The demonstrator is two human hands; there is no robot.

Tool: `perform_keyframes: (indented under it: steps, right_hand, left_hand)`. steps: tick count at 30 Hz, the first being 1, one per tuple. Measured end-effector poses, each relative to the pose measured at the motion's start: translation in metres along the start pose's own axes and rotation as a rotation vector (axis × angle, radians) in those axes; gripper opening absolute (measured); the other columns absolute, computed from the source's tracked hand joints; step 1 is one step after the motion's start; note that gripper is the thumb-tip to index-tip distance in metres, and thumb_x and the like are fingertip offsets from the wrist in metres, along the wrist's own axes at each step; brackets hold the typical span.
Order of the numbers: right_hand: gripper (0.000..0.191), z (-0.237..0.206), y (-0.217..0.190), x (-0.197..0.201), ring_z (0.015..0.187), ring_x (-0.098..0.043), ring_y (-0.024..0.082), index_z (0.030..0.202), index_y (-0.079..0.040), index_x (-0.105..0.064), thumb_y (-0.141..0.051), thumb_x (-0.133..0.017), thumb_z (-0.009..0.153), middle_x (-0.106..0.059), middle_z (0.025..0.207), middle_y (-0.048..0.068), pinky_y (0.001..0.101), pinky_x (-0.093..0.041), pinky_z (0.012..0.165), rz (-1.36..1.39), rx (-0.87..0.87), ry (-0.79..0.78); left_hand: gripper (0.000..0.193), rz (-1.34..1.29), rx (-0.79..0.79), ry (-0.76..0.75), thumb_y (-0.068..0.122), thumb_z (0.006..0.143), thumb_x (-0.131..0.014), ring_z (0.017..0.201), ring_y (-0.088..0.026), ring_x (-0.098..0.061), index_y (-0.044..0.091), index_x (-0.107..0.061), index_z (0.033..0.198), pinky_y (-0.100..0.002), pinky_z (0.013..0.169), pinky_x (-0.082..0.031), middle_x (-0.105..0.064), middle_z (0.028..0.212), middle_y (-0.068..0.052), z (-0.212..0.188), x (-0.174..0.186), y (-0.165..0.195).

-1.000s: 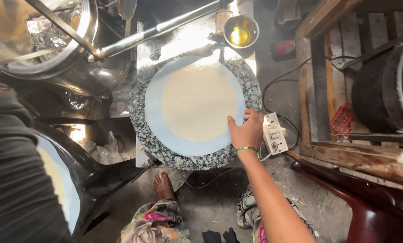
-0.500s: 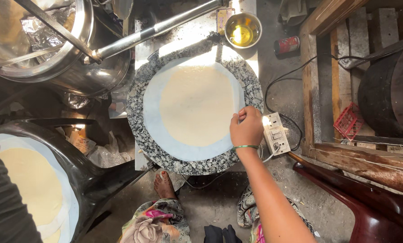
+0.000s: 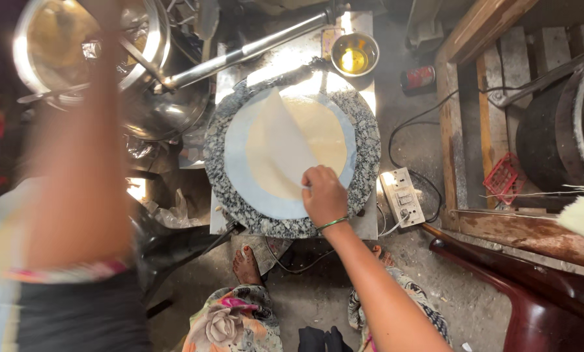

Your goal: The person sits and makes papad sheets: they place a dough ball under a plastic sheet on a stone plate, roll it flat with a manual roller press, peel the plastic off the flattened sheet, and stack the finished sheet with others. They then portion a large mass of dough into small balls, arranging the balls in a metal tray.

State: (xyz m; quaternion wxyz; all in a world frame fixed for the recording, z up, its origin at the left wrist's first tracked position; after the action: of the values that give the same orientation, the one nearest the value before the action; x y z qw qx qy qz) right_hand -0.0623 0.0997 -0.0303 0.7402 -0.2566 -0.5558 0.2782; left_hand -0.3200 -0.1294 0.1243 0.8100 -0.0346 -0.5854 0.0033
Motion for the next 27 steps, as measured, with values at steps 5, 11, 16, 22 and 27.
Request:
perform_keyframes:
  steps: [5, 11, 16, 22, 27]
  right_hand:
    - [0.015, -0.019, -0.029, 0.001, 0.086, -0.063, 0.027, 0.081, -0.011, -0.059, -0.002, -0.07, 0.075, -0.061, 0.081, 0.005, 0.0414, -0.051, 0.068, 0.092, 0.112, -0.083]
    - [0.013, -0.04, -0.063, -0.001, 0.072, -0.064, 0.023, 0.08, -0.01, -0.063, -0.006, -0.072, 0.072, -0.062, 0.077, 0.005, 0.0369, -0.051, 0.064, 0.221, 0.273, -0.394]
    - [0.014, -0.051, -0.081, -0.008, 0.066, -0.065, 0.016, 0.079, -0.009, -0.071, -0.019, -0.08, 0.076, -0.071, 0.079, 0.003, 0.0317, -0.05, 0.059, 0.441, 0.318, -0.51]
    - [0.016, -0.031, -0.029, 0.005, 0.075, -0.068, 0.013, 0.093, -0.007, -0.077, -0.022, -0.072, 0.093, -0.075, 0.091, 0.004, 0.0284, -0.053, 0.061, 0.375, 0.061, -0.065]
    - [0.016, -0.02, 0.008, 0.007, 0.071, -0.069, 0.016, 0.09, -0.003, -0.075, -0.019, -0.074, 0.093, -0.074, 0.084, 0.008, 0.03, -0.052, 0.062, 0.216, 0.002, 0.042]
  left_hand:
    - [0.12, -0.62, 0.314, -0.245, 0.062, 0.082, -0.073, 0.147, -0.048, -0.019, -0.018, -0.018, 0.153, -0.053, 0.12, -0.016, -0.02, 0.157, -0.038, -0.191, -0.082, 0.006]
    - [0.043, -1.827, 1.178, -0.404, 0.03, 0.089, -0.074, 0.067, -0.028, -0.075, 0.0, -0.046, 0.104, -0.035, 0.049, -0.06, -0.064, 0.086, -0.011, -0.384, -0.131, 0.024]
    - [0.021, -1.42, 1.027, -0.104, 0.01, 0.091, -0.062, 0.057, -0.031, -0.074, 0.0, -0.063, 0.109, -0.039, 0.045, -0.057, -0.074, 0.089, -0.017, -0.4, -0.044, -0.009]
    - [0.031, -0.618, 0.62, 0.295, -0.002, 0.09, -0.061, 0.08, -0.036, -0.073, 0.006, -0.076, 0.116, -0.044, 0.073, -0.057, -0.074, 0.088, -0.023, -0.381, 0.059, -0.078]
    - [0.035, -0.658, 0.72, 0.23, -0.005, 0.091, -0.055, 0.081, -0.036, -0.073, 0.009, -0.077, 0.114, -0.043, 0.075, -0.056, -0.075, 0.088, -0.019, -0.375, 0.081, -0.099]
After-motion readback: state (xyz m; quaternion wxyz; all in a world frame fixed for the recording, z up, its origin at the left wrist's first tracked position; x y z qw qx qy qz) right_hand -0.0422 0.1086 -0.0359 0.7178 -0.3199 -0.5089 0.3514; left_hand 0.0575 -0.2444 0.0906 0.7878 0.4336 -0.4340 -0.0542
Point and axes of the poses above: each hand's wrist, its own z-axis towards the middle knuckle, its own x-axis out of the back of the hand, y = z × x, the point moved 5 cm from there along z, towards the middle knuckle
